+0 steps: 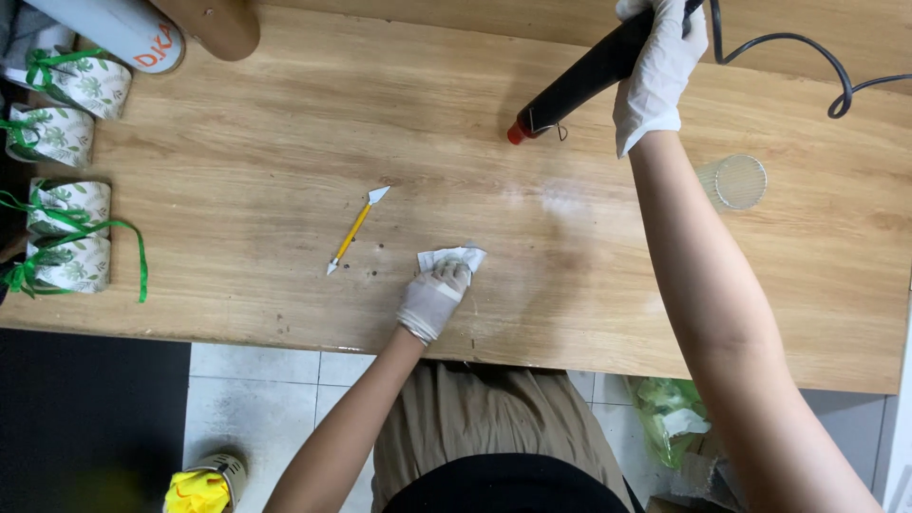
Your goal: Cleaning and preparing a wooden workspace using a heat gun and a white cloth.
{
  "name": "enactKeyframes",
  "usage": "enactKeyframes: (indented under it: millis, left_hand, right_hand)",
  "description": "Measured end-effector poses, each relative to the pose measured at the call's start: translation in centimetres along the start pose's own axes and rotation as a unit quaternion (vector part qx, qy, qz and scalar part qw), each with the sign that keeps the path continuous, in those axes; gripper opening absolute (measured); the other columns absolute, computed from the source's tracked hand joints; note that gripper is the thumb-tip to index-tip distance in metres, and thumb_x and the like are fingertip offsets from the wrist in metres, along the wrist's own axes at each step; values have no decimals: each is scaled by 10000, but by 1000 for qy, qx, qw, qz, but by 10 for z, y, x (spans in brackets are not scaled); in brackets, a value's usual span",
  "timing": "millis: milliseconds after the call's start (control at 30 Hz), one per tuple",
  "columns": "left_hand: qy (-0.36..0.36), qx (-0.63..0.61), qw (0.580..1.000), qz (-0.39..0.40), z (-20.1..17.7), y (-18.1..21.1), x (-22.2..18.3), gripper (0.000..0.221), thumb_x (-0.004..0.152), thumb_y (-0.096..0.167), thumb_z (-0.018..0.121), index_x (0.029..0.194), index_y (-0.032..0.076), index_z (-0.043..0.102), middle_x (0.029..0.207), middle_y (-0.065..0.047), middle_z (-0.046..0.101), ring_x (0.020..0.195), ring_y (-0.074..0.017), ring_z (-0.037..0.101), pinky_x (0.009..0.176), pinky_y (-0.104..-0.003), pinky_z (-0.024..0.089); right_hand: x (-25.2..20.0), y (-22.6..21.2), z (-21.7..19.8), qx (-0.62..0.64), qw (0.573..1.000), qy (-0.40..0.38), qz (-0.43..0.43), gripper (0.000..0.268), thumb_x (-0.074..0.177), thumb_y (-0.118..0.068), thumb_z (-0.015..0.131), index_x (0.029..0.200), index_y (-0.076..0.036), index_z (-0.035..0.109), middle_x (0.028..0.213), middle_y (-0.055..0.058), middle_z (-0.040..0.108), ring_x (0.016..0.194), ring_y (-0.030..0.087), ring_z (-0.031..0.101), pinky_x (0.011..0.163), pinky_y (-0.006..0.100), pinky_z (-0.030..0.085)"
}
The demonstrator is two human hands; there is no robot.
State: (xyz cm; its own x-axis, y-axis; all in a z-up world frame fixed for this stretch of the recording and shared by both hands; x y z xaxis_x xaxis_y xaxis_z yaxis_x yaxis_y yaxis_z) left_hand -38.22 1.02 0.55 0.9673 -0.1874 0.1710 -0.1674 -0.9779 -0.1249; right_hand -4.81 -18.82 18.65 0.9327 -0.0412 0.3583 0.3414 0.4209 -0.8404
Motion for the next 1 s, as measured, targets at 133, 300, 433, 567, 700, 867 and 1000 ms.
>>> enactKeyframes:
  millis: [133, 300, 433, 567, 700, 867, 1000]
  left_hand:
    - [-116, -4, 993, -15, -21, 0, 10, 207, 1016, 124, 532, 1195, 61, 617, 1082, -135, 683, 814, -266, 721, 637, -392, 611]
    - [71, -71, 993, -56, -7, 5, -5, 368, 862, 164, 585, 1227, 122, 605, 1216, -127, 647, 974, -287, 694, 638, -368, 606]
    - [44, -186, 976, -108, -5, -21, 23, 273, 1022, 196, 542, 1266, 125, 640, 1202, -113, 633, 990, -245, 660, 710, -323, 629]
    - [96, -236, 925, -281, -51, -81, 110, 341, 1112, 207, 388, 1355, 121, 612, 1120, -140, 687, 669, -217, 627, 482, -284, 525]
    - [-37, -515, 683, -516, -22, -86, 189, 432, 1185, 371, 515, 1270, 15, 744, 1219, -303, 737, 951, -403, 732, 619, -416, 577]
    - [88, -224, 961, -133, 68, -24, 223, 383, 1027, -7, 527, 1363, 160, 603, 1592, -52, 459, 1510, -183, 385, 1284, -297, 275]
    - [73, 65, 989, 108, 41, 38, 163, 552, 866, -96, 577, 1371, 125, 598, 1515, -22, 489, 1438, -150, 426, 1244, -300, 353]
  right_hand:
    - [17, 25, -15, 43, 999, 8, 10, 226, 1076, -245, 602, 998, -41, 661, 851, 72, 720, 795, 183, 663, 786, 338, 532]
    - [24, 37, -23, 59, 998, -7, 22, 219, 1082, -238, 614, 1011, -35, 652, 862, 76, 719, 814, 197, 693, 788, 355, 563]
    - [25, 29, -31, 78, 996, -9, 41, 206, 1079, -242, 624, 1024, -45, 647, 875, 64, 703, 830, 192, 692, 792, 356, 564]
    - [25, 25, -48, 79, 996, -17, 32, 183, 1091, -220, 627, 1042, -45, 644, 902, 61, 685, 852, 188, 664, 804, 351, 543]
    - [29, 9, -69, 94, 995, -11, 21, 141, 1098, -177, 633, 1069, -39, 637, 942, 56, 661, 887, 188, 641, 843, 359, 539]
    - [38, -9, -101, 113, 993, 4, 22, 148, 1094, -185, 603, 1130, -43, 625, 992, 40, 633, 937, 173, 606, 881, 345, 521]
    - [24, -30, -101, 106, 993, 35, 36, 149, 1061, -184, 625, 1137, -56, 616, 956, 17, 614, 905, 155, 584, 842, 340, 512]
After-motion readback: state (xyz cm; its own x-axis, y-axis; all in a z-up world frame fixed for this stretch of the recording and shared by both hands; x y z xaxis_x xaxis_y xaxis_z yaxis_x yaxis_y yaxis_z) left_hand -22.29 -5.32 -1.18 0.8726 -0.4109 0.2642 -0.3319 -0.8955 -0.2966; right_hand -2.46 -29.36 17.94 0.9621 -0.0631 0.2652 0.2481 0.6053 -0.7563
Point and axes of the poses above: each hand's wrist, its own x-axis towards the middle knuckle, its own z-axis out of the palm, y = z × x, the point moved 1 cm from there along x, towards the middle knuckle
